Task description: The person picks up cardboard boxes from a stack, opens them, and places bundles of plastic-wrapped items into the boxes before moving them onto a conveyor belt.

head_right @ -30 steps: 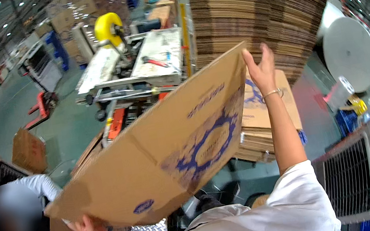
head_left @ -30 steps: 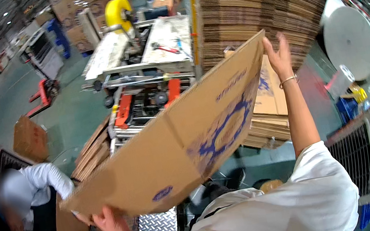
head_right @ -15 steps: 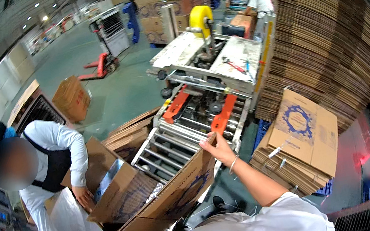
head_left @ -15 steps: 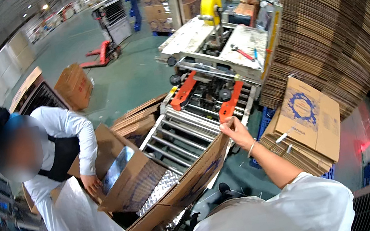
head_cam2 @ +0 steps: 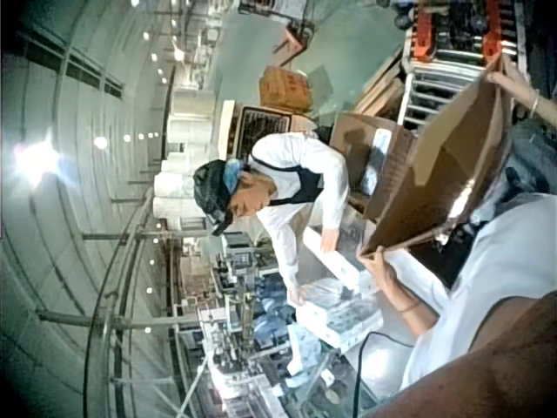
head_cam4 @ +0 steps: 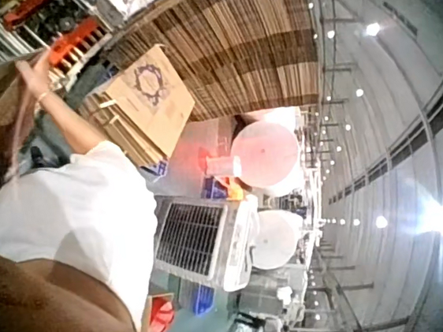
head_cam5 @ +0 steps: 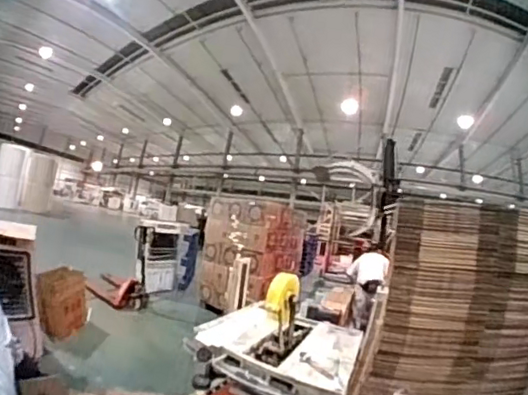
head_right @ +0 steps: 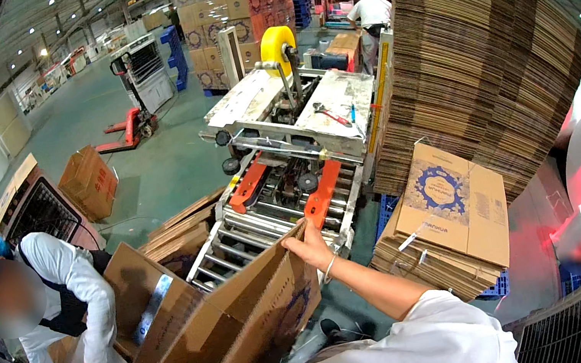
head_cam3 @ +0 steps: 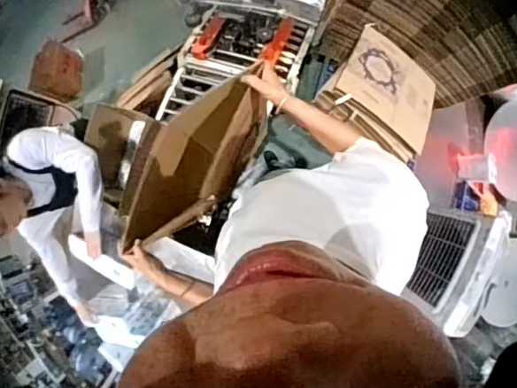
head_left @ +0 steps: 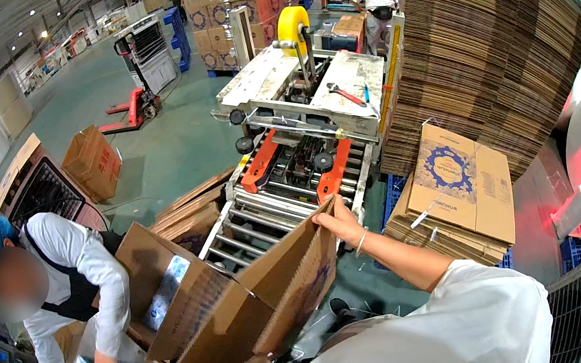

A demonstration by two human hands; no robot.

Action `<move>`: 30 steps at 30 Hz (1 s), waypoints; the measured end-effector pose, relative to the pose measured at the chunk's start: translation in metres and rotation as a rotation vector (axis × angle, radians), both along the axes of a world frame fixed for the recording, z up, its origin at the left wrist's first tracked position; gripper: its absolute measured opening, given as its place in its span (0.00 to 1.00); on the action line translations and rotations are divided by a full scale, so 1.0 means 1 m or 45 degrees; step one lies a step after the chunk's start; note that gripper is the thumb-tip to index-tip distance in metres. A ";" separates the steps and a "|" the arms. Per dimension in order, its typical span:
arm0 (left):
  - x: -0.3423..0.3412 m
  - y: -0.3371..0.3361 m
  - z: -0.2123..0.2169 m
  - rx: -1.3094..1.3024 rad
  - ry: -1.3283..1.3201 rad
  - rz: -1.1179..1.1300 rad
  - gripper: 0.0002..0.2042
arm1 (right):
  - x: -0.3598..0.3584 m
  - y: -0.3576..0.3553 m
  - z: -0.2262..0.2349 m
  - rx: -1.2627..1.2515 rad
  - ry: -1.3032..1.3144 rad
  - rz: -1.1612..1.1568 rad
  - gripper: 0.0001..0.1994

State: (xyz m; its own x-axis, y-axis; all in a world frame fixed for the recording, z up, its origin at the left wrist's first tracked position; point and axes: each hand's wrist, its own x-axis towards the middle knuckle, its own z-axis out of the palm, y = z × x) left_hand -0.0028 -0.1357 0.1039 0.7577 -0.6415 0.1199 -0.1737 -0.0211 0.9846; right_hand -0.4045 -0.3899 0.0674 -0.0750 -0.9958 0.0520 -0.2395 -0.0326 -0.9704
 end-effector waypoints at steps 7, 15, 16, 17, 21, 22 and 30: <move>0.008 -0.059 -0.021 0.230 0.224 -0.554 0.36 | 0.048 -0.016 0.026 -0.096 0.390 0.611 0.22; -0.055 -0.111 -0.027 1.138 -1.271 -0.564 0.23 | 0.109 0.069 0.018 0.354 1.070 2.099 0.23; -0.068 -0.107 -0.048 1.256 -1.310 -0.807 0.26 | 0.127 0.085 0.012 0.282 1.205 2.418 0.23; -0.071 -0.092 -0.061 1.373 -1.338 -1.010 0.29 | 0.136 0.096 0.022 0.559 1.098 2.257 0.22; -0.079 -0.043 -0.051 0.622 -0.340 -2.553 0.34 | 0.134 0.064 -0.061 0.062 1.420 2.026 0.18; -0.078 -0.032 -0.028 0.729 -0.365 -2.545 0.37 | 0.137 0.059 -0.035 0.248 1.486 2.148 0.17; -0.048 -0.058 -0.049 1.083 -1.239 -0.988 0.51 | 0.248 -0.003 0.056 -0.858 0.648 1.285 0.15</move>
State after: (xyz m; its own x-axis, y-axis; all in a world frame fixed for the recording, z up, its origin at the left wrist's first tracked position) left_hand -0.0509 -0.1933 0.0552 0.0537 -0.9689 -0.2417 -0.9686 -0.1094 0.2234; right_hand -0.1566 -0.3924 0.1235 0.8570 -0.3701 0.3586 -0.1567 -0.8501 -0.5028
